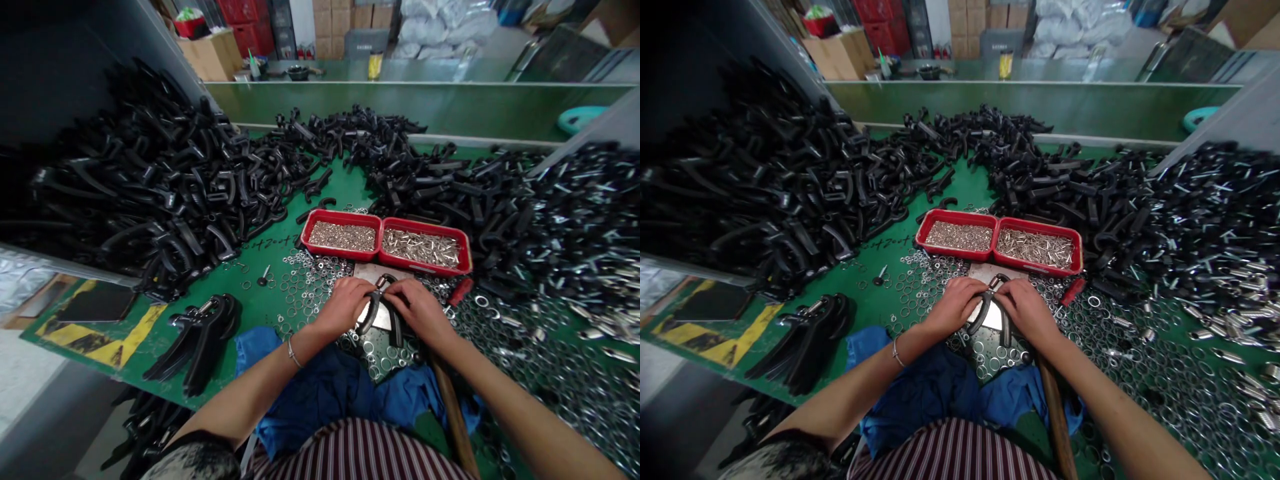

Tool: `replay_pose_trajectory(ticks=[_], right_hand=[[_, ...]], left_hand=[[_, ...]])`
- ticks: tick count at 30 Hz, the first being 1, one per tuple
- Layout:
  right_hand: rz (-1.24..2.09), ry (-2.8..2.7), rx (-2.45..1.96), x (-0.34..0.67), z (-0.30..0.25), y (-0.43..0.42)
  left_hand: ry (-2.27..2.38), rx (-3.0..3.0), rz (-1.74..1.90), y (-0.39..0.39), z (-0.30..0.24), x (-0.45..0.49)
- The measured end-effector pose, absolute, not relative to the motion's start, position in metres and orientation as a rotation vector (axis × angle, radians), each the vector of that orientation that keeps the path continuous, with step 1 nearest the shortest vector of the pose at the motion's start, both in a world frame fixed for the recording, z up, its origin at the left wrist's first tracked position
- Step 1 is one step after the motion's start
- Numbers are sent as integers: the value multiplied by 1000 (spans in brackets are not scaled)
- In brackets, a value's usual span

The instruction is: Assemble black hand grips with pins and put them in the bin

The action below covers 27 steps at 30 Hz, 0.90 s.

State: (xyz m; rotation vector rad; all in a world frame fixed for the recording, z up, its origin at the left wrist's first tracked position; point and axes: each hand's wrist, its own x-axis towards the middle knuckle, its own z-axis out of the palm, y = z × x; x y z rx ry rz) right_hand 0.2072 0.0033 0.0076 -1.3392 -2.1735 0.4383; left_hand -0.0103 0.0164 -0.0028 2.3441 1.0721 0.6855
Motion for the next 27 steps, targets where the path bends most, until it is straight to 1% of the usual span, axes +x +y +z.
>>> replay_pose_trajectory(ticks=[3,9,15,18,22,25,27], right_hand=[[342,-2284,-1326,207,7,3],[18,-2509,-1267,207,9,1],[-155,-2689,-1214,207,17,-5],[-145,-2718,-1266,200,21,-9],[16,-2687,-1255,196,26,-7],[66,-2513,-1315,213,34,-14],[31,-2347,-1471,232,40,-31]], left_hand=[[1064,2333,697,17,-5,-11],[1056,2316,709,16,-6,-13],[1051,2322,726,17,-8,-15],[1054,2323,731,16,-9,-14],[1056,2329,707,11,-6,-14],[1073,2381,718,17,8,-17],[1165,2430,754,34,24,-20]])
